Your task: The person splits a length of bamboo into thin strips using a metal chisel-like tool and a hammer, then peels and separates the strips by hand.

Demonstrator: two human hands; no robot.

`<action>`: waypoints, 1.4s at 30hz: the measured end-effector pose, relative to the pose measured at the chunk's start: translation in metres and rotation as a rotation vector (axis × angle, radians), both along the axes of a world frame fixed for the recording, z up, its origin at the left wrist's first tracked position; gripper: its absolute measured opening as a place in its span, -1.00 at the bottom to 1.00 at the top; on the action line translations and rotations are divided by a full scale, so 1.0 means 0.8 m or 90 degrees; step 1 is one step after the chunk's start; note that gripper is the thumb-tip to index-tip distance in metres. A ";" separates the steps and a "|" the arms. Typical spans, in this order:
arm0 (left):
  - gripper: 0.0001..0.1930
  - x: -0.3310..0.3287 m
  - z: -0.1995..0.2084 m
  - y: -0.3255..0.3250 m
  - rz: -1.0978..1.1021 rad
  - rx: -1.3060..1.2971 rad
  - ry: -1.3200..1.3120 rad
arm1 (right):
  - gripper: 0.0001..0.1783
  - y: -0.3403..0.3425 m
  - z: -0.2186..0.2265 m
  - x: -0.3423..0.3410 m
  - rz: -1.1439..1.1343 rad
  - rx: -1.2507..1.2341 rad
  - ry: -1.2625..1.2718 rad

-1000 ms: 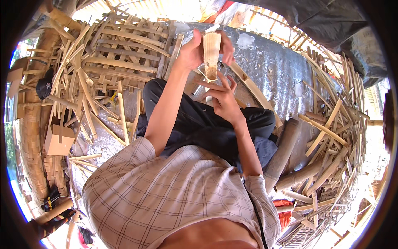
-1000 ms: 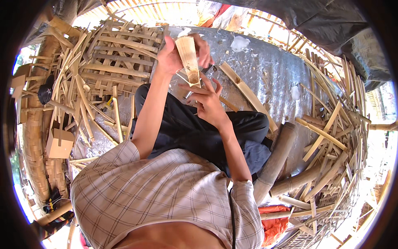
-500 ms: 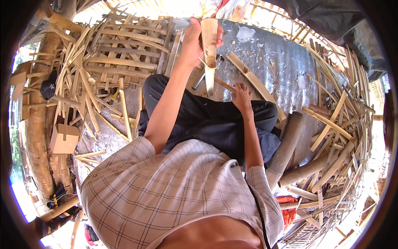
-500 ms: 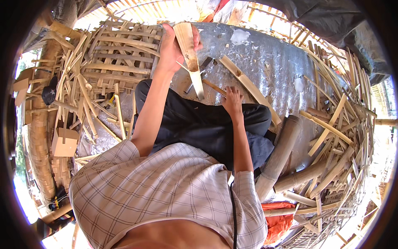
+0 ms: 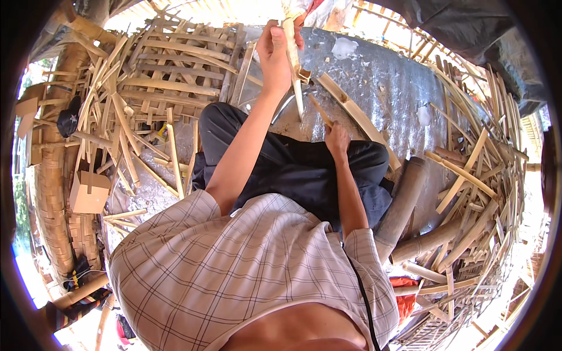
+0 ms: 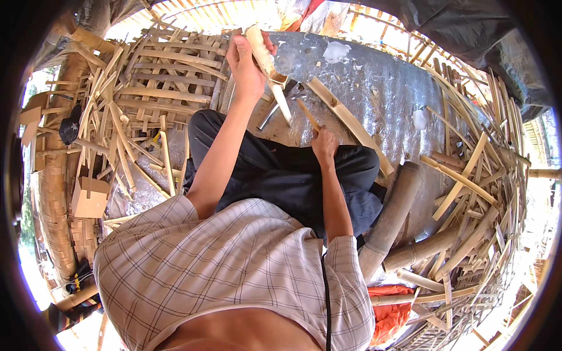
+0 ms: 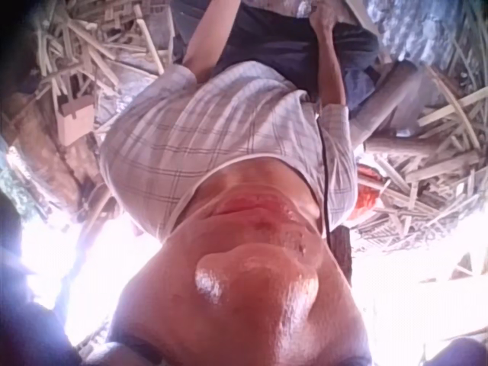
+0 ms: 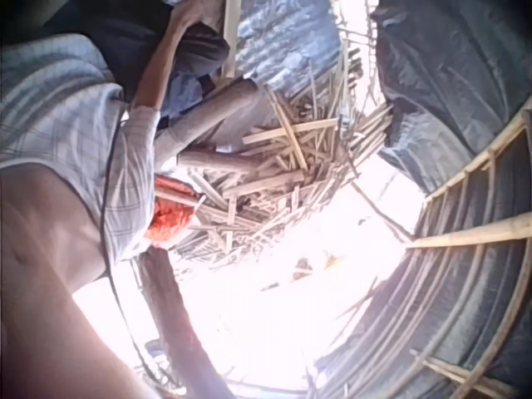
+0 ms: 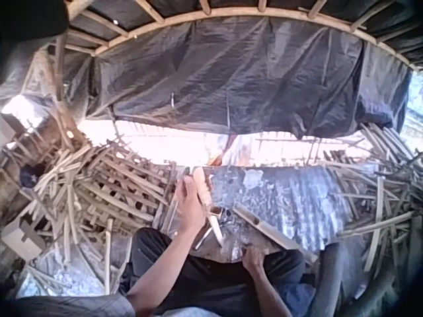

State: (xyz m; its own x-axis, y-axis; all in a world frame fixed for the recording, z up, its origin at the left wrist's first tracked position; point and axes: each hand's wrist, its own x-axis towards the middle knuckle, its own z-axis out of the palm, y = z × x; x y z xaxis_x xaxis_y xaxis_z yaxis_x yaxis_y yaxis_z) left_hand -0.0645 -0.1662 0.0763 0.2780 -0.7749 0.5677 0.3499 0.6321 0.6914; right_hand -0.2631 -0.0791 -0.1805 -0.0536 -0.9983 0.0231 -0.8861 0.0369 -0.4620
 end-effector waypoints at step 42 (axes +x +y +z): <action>-0.55 -0.037 0.014 -0.012 0.035 0.061 -0.155 | -0.66 0.149 0.332 0.018 -0.004 -0.101 -0.297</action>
State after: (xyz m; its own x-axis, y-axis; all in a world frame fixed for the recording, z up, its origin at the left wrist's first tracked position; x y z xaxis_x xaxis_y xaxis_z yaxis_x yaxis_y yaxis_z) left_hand -0.0940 -0.1755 0.0874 0.1853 -0.8159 0.5477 0.1320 0.5730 0.8089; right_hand -0.2484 0.0399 0.0850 -0.0997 -0.9841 0.1469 -0.5836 -0.0617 -0.8097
